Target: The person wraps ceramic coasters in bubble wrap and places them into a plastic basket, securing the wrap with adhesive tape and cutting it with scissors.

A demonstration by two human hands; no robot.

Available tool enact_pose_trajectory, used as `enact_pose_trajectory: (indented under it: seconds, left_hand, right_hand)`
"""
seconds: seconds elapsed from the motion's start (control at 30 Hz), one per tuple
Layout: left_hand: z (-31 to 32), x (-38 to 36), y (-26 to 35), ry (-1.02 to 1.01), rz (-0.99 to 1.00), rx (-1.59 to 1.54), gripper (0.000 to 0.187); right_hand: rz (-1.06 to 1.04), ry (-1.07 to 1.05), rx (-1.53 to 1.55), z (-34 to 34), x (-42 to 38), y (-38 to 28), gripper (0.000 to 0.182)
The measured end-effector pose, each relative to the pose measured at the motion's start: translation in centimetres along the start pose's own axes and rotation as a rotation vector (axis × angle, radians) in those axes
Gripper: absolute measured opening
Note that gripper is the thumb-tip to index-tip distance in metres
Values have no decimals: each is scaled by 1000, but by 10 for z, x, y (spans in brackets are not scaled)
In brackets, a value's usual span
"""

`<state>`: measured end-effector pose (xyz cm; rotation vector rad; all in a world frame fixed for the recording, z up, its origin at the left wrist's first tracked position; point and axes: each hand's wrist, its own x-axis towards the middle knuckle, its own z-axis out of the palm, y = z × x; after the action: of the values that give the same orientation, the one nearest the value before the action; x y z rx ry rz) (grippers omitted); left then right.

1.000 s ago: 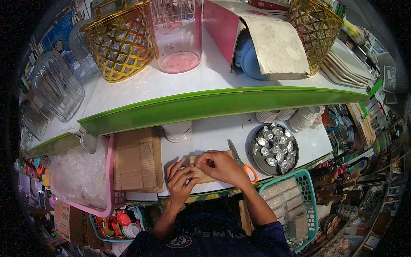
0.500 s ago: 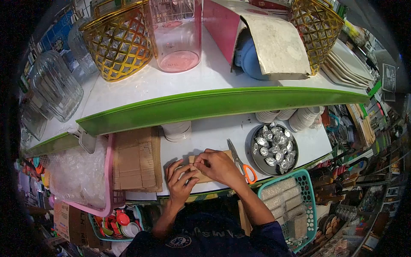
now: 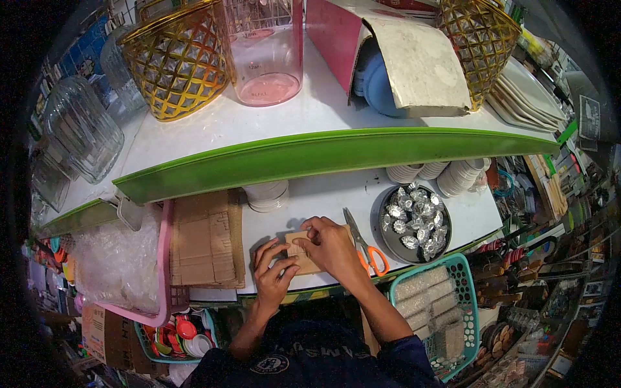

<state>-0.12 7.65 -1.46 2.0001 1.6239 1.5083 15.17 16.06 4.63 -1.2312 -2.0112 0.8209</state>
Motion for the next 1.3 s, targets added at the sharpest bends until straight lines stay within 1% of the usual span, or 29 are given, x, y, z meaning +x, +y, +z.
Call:
enact_pose_trajectory:
  seconds: [0.03,0.17,0.27,0.37,0.47,0.53,0.57,0.63,0.77,0.83,0.87,0.93,0.97,1.03,1.07,1.13,1.23,1.3]
  left_hand:
    - [0,1,1,1,-9,-16,17]
    - [-1,1,3,0,-68,-86,16]
    - [0,1,3,-17,-58,-74,16]
    - [-2,1,5,-19,-75,-113,16]
    - [-8,3,17,-63,-88,-61,21]
    - [-12,6,26,-151,-149,-61,30]
    - [-11,6,25,-153,-148,-63,30]
    - [-8,6,22,-83,4,66,37]
    - [-7,1,17,-117,1,63,39]
    - [-6,-2,13,-111,11,60,40]
    - [-7,-2,13,-111,10,60,40]
    - [-7,-2,14,-126,0,44,38]
    - [-7,-2,12,-126,1,44,38]
    - [-6,-5,9,-139,-29,3,38]
    - [-7,-5,8,-140,-28,3,38]
    - [-8,-5,7,-148,-36,-20,38]
    - [-8,-6,6,-159,-64,-49,35]
    - [-8,-6,5,-148,-47,-49,33]
  right_hand:
    - [3,18,-25,1,0,1,39]
    - [-69,-62,-50,-7,1,-10,37]
    - [-76,-37,-119,-4,1,-9,35]
    - [-47,10,-45,2,3,-3,35]
    - [-20,-1,-79,-2,5,-4,36]
    - [-32,-74,-51,-7,4,-7,35]
    - [-30,-73,-52,-9,5,-9,35]
    - [-43,-138,-76,-13,6,-11,35]
    - [-94,-104,-77,-12,8,-12,36]
    - [-98,-146,-176,-16,11,-22,36]
    - [-98,-147,-175,-16,13,-19,36]
    - [-351,-98,-344,-16,19,-10,36]
    - [-352,-97,-343,-16,21,-8,36]
    - [-140,-363,-206,-18,23,-6,37]
    - [-140,-362,-206,-19,25,-7,37]
    - [-127,-448,-315,-21,29,-9,39]
    - [-119,-483,-322,-21,31,-8,42]
    - [-135,-490,-326,-21,32,-6,43]
